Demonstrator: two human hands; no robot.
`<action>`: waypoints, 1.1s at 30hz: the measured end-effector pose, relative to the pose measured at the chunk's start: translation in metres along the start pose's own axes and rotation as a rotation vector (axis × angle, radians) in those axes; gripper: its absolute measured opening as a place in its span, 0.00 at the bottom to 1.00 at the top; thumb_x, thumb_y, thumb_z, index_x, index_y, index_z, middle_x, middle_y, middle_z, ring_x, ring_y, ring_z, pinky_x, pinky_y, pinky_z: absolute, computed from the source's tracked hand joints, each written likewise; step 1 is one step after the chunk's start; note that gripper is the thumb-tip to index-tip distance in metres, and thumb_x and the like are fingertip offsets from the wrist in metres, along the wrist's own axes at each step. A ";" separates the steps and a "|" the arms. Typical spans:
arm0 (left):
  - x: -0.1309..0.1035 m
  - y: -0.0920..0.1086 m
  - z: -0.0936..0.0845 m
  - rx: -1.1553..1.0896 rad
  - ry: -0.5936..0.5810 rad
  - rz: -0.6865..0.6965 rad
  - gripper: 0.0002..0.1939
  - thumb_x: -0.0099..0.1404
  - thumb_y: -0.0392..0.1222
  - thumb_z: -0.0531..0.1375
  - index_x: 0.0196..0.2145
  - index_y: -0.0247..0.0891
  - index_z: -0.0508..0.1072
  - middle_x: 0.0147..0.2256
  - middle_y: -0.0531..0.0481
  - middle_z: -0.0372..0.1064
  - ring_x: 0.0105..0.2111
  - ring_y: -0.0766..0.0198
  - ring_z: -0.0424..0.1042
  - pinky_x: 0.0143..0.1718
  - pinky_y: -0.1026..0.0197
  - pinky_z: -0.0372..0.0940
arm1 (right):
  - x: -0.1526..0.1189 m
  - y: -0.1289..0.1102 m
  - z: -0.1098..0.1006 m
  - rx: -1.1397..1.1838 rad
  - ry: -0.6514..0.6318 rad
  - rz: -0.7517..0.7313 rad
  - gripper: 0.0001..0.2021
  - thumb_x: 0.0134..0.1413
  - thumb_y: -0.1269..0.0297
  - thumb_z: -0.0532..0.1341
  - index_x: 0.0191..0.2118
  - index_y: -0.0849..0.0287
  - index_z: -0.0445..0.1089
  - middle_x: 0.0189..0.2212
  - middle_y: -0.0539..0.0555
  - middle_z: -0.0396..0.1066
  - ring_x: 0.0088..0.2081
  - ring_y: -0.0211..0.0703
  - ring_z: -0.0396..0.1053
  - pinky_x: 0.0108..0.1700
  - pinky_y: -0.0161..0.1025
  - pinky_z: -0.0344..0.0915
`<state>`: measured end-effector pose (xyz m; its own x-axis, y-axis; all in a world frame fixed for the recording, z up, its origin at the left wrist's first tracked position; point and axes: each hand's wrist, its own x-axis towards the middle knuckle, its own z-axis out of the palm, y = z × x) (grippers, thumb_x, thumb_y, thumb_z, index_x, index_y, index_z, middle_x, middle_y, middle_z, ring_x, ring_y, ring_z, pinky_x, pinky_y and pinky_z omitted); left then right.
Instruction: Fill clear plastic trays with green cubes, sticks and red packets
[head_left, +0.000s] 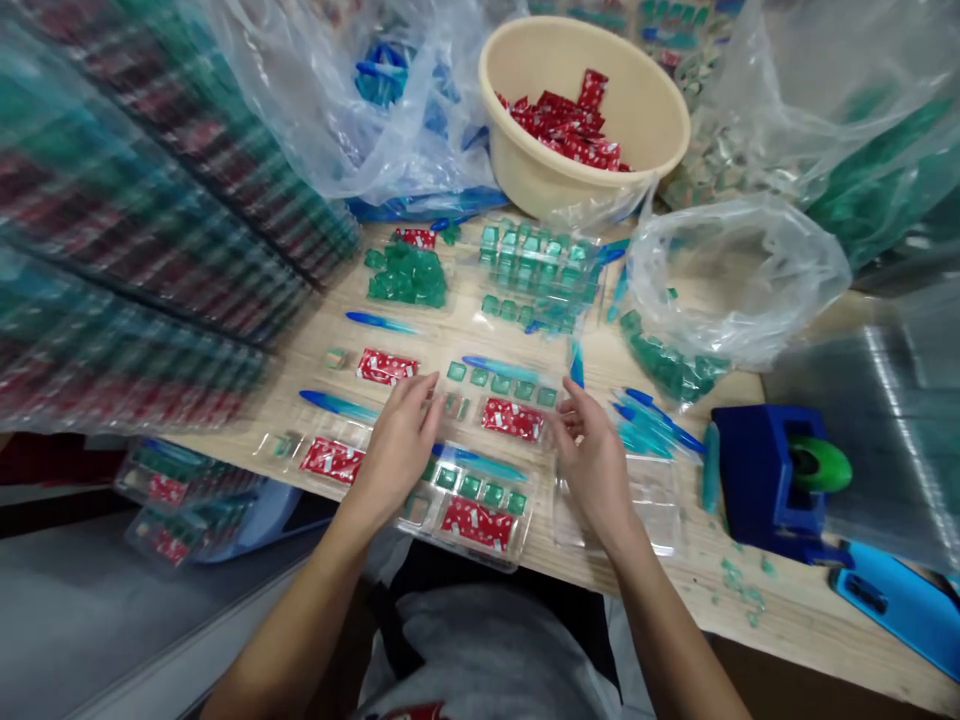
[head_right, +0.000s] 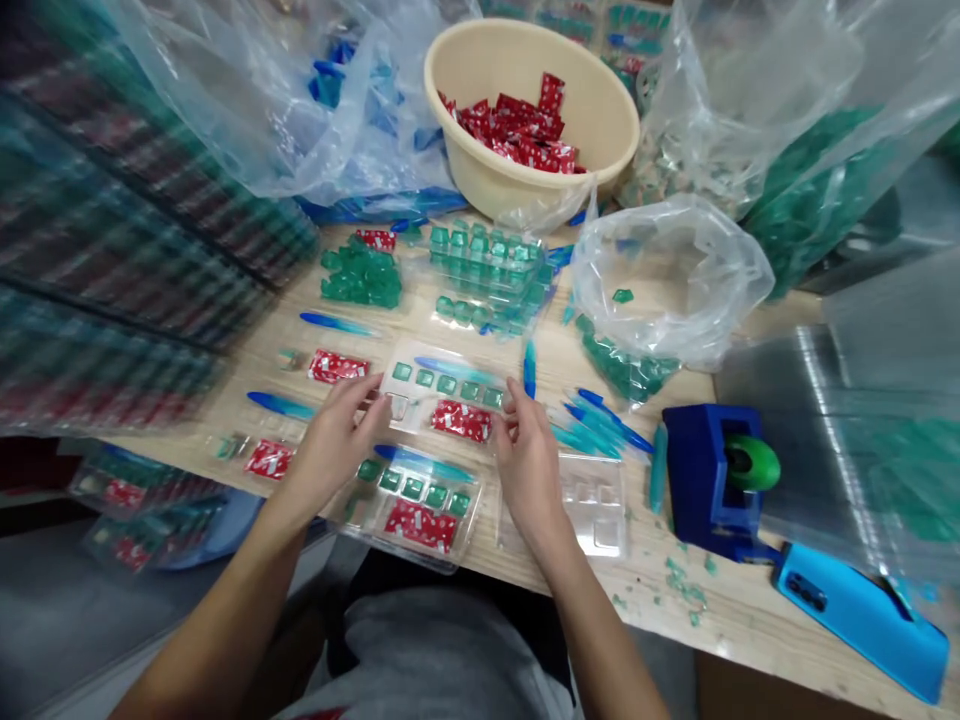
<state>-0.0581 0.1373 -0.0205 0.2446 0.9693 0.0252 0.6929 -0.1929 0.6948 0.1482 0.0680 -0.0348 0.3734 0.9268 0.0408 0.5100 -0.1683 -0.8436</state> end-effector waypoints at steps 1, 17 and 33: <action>0.002 -0.001 0.002 0.026 -0.025 0.011 0.17 0.67 0.43 0.51 0.48 0.33 0.70 0.47 0.40 0.69 0.47 0.55 0.70 0.51 0.50 0.65 | -0.001 -0.002 -0.001 -0.047 0.005 -0.016 0.21 0.57 0.68 0.56 0.57 0.60 0.65 0.38 0.58 0.68 0.33 0.41 0.68 0.39 0.43 0.69; 0.000 0.003 -0.008 0.378 0.032 0.154 0.21 0.69 0.45 0.49 0.51 0.28 0.69 0.45 0.32 0.69 0.46 0.44 0.70 0.46 0.42 0.67 | -0.016 -0.007 -0.010 -0.274 -0.129 -0.146 0.17 0.61 0.68 0.54 0.54 0.61 0.67 0.48 0.65 0.67 0.47 0.54 0.69 0.49 0.52 0.70; 0.060 0.151 0.038 0.033 -0.144 0.842 0.10 0.68 0.37 0.55 0.43 0.35 0.74 0.39 0.46 0.74 0.42 0.60 0.73 0.45 0.57 0.68 | -0.110 0.024 -0.103 -0.206 0.232 -0.093 0.12 0.62 0.73 0.55 0.47 0.56 0.70 0.38 0.56 0.76 0.40 0.43 0.74 0.43 0.40 0.72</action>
<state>0.0866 0.1609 0.0585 0.7691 0.4724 0.4306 0.2600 -0.8466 0.4644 0.1995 -0.0731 -0.0044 0.4723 0.8441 0.2537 0.6874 -0.1725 -0.7055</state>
